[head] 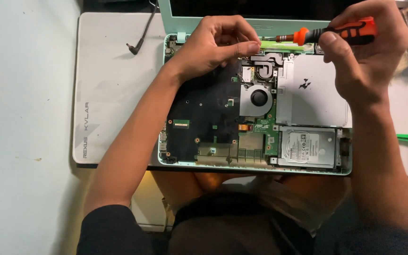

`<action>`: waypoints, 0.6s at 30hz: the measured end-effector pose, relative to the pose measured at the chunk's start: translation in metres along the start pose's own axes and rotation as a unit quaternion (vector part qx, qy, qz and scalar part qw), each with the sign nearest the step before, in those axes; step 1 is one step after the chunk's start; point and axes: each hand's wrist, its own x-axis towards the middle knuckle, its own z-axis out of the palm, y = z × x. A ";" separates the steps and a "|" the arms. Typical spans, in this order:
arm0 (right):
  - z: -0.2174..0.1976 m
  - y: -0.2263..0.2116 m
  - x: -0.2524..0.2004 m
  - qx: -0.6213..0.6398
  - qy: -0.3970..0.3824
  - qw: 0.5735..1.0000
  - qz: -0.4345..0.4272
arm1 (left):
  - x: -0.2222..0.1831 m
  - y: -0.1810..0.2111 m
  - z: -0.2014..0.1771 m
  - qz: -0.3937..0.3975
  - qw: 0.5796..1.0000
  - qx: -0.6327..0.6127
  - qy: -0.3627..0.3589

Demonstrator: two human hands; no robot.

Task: A person cleans the interior of a laptop with a brush, installs a hard drive and a bracket, and then uses a screwdriver to secure them with screws.

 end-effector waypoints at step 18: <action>0.003 0.006 -0.003 -0.078 -0.029 0.994 -0.072 | -0.002 -0.008 -0.007 0.017 0.999 -0.030 -0.037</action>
